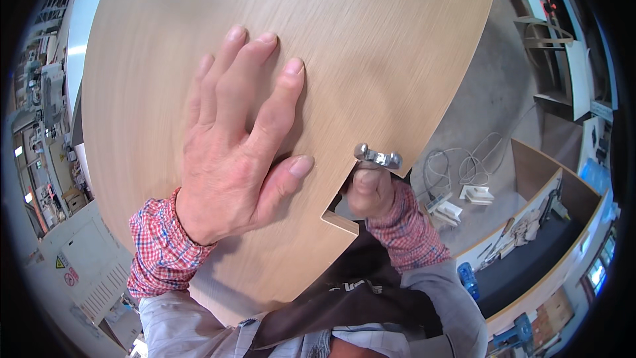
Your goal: The person uses a wrench and a utility knife to trim and smooth the edges of a rectangular cutout on a large wooden board. They alternate between scraping with the wrench and cutting with the knife to refine the edges.
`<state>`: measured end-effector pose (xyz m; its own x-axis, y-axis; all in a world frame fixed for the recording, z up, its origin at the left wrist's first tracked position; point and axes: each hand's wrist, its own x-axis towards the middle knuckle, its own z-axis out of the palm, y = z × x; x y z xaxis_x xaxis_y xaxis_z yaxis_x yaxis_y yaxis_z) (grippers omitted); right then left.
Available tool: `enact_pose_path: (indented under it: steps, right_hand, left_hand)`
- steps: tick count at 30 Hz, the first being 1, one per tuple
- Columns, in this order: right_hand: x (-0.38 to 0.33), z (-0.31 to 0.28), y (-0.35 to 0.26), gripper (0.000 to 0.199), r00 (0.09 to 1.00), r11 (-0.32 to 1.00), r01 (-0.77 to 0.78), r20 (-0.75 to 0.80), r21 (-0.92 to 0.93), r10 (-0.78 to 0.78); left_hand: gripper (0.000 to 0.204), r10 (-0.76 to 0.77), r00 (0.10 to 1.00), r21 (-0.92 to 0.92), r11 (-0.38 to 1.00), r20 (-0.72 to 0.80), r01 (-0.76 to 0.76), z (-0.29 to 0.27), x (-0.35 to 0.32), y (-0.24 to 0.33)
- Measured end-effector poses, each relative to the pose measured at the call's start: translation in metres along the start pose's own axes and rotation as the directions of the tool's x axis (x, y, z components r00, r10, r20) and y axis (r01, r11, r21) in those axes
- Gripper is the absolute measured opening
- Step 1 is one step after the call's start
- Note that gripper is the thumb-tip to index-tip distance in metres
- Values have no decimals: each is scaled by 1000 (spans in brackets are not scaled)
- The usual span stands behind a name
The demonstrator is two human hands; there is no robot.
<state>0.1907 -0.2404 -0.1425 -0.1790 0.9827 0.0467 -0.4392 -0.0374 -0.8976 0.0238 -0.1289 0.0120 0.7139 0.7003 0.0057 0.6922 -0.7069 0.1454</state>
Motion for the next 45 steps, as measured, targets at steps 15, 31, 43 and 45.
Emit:
enact_pose_path:
  steps: [15, 31, 43, 45]
  right_hand:
    - [0, -22, -83, 24, 917, 847, -205, 206, -491, 341]
    - [6, 4, -149, 35, 808, 575, -467, -60, -672, 586]
    - [12, 0, -151, 18, 896, 525, -345, -106, -778, 432]
    - [8, 6, -148, 14, 914, 558, -272, -29, -784, 405]
  left_hand:
    - [59, -35, 999, -78, 996, -16, 34, -1, -1, -1]
    - [57, -69, 995, -155, 986, -75, 56, 3, 1, 0]
    - [53, -61, 993, -163, 986, -105, 43, 4, 1, -2]
    - [53, -67, 993, -162, 986, -101, 50, 1, 2, -1]
